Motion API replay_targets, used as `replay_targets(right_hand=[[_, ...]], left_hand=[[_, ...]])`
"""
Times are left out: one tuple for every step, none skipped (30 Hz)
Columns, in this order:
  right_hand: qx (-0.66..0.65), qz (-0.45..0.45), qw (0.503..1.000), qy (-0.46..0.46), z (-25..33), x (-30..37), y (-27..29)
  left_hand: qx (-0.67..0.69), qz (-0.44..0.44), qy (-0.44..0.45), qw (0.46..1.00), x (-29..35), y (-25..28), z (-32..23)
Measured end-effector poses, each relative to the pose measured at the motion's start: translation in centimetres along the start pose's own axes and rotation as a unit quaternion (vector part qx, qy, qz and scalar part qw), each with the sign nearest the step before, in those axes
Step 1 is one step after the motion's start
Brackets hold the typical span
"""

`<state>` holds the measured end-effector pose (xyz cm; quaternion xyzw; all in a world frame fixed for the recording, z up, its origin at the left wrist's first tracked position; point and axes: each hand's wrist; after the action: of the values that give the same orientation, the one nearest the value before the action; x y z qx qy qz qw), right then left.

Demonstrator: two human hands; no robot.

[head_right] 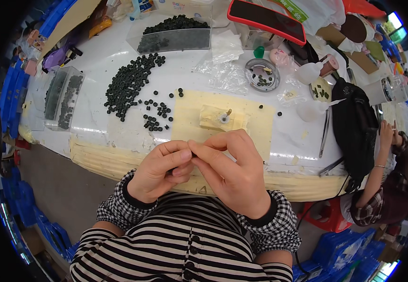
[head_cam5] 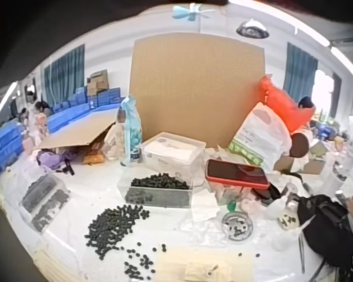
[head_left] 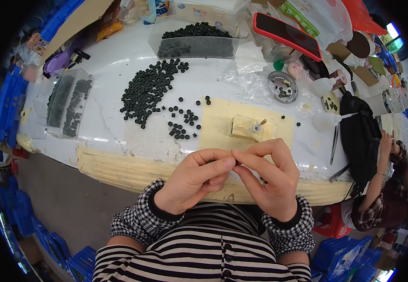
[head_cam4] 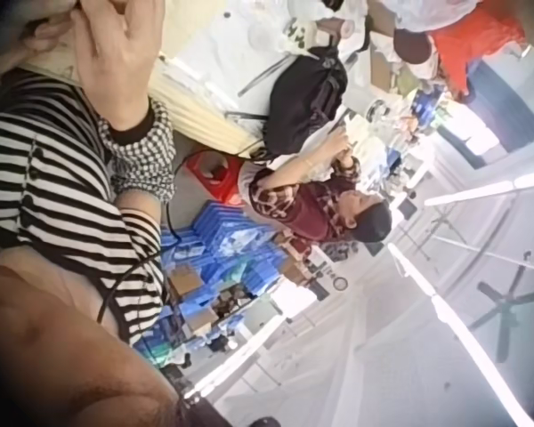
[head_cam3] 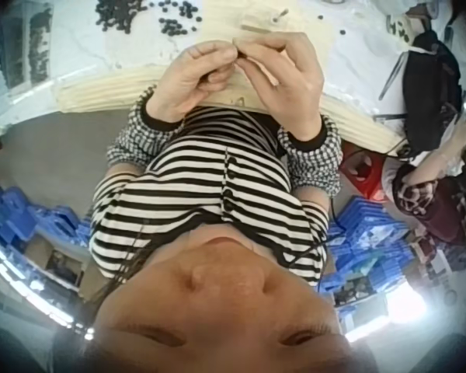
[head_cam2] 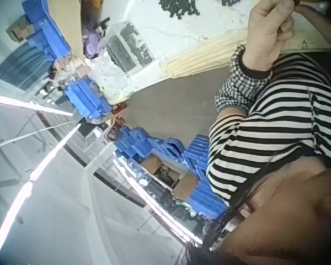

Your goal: Assembling small black components into a yellow plastic base plate at a factory workbench.

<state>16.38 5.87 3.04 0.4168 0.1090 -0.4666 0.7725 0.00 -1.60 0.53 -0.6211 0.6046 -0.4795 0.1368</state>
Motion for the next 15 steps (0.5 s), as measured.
replay_targets(right_hand=[[-0.007,-0.003,1.000,-0.012,-0.02,0.02,-0.01],[-0.014,-0.005,1.000,-0.025,-0.01,0.09,-0.02],[-0.021,-0.008,0.999,-0.037,-0.04,0.12,-0.03],[-0.023,-0.008,0.999,-0.037,-0.14,0.18,-0.03],[-0.026,-0.008,0.999,-0.037,-0.30,0.28,-0.04],[-0.028,-0.008,0.999,-0.037,-0.40,0.33,-0.05],[-0.026,-0.008,0.999,-0.032,-0.40,0.26,-0.03],[-0.024,-0.008,0.999,-0.028,-0.37,0.13,0.01],[-0.022,-0.008,0.999,-0.024,-0.35,0.05,0.03],[-0.020,-0.009,0.999,-0.024,-0.34,0.00,0.07],[-0.017,-0.009,1.000,-0.025,-0.31,-0.03,0.10],[-0.015,-0.009,1.000,-0.025,-0.29,-0.06,0.14],[-0.015,-0.010,0.999,-0.031,-0.23,-0.09,0.15],[-0.015,-0.011,0.999,-0.037,-0.15,-0.14,0.20],[-0.015,-0.012,0.999,-0.043,-0.10,-0.19,0.23]], left_hand=[[0.006,0.003,0.001,1.000,-0.01,0.00,-0.01],[0.011,0.005,0.002,1.000,-0.01,0.00,-0.03],[0.012,0.017,-0.001,1.000,-0.04,0.13,0.00],[0.012,0.029,-0.003,1.000,-0.11,0.34,0.07],[0.013,0.041,-0.005,0.999,-0.16,0.45,0.11],[0.014,0.031,-0.003,0.999,-0.16,0.31,0.09],[0.016,0.020,-0.002,1.000,-0.12,0.06,0.06],[0.019,0.009,-0.001,1.000,-0.10,-0.06,0.03],[0.018,0.007,-0.001,1.000,-0.12,0.00,0.05],[0.016,0.004,-0.002,1.000,-0.18,0.05,0.04],[0.015,0.002,-0.003,1.000,-0.21,0.06,0.01],[0.032,-0.008,-0.004,0.999,-0.23,-0.02,-0.05],[0.049,-0.017,-0.005,0.999,-0.27,-0.08,-0.08],[0.067,-0.027,-0.006,0.997,-0.33,-0.16,-0.11],[0.081,-0.065,-0.010,0.995,-0.46,-0.27,-0.14]])
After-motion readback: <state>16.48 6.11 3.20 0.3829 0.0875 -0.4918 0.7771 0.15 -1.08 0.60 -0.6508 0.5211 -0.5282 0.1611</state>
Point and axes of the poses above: each hand's wrist, its own x-axis away from the middle knuckle, its own y-axis out of the back of the hand, z = x × y, and after that the axes turned 3 degrees about -z, right-handed
